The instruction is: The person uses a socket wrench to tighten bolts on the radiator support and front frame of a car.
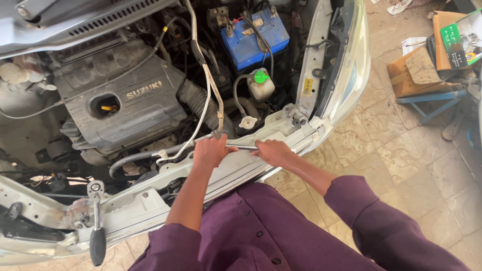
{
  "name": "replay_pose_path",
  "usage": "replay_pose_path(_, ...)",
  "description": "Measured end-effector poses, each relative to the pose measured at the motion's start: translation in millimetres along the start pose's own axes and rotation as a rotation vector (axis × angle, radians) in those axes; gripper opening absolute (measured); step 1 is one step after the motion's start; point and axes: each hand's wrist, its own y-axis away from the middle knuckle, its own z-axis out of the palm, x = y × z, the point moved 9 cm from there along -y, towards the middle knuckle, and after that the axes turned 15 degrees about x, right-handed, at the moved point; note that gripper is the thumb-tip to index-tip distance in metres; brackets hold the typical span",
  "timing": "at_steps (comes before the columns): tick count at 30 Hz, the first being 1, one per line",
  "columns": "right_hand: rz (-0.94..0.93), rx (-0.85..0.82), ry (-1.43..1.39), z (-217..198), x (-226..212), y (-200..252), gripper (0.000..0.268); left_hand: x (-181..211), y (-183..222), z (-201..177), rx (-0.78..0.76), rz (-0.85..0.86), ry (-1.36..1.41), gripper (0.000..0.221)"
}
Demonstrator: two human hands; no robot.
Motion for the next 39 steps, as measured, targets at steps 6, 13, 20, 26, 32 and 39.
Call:
replay_pose_path(6, -0.079, -0.163, 0.177, -28, 5, -43, 0.06, -8, 14, 9, -0.144, -0.275, 0.059, 0.069)
replay_pose_path(13, -0.279, -0.1, 0.236, -68, -17, -88, 0.047, -17, 12, 11, -0.008, -0.443, 0.18, 0.064)
replay_pose_path(20, -0.453, -0.044, 0.3, -65, -25, -114, 0.03, -17, 17, 18, 0.058, -0.613, 0.228, 0.062)
replay_pose_path(26, -0.666, 0.052, 0.427, -83, -62, -137, 0.027, -23, 24, 35, 0.096, -0.775, 0.339, 0.058)
replay_pose_path(32, -0.498, 0.005, 0.323, -83, -43, -117, 0.028, -32, 21, 33, 0.046, -0.614, 0.342, 0.062)
replay_pose_path(39, -0.124, -0.092, 0.055, -42, 12, -63, 0.049, -35, -4, 2, 0.012, -0.413, 0.304, 0.05)
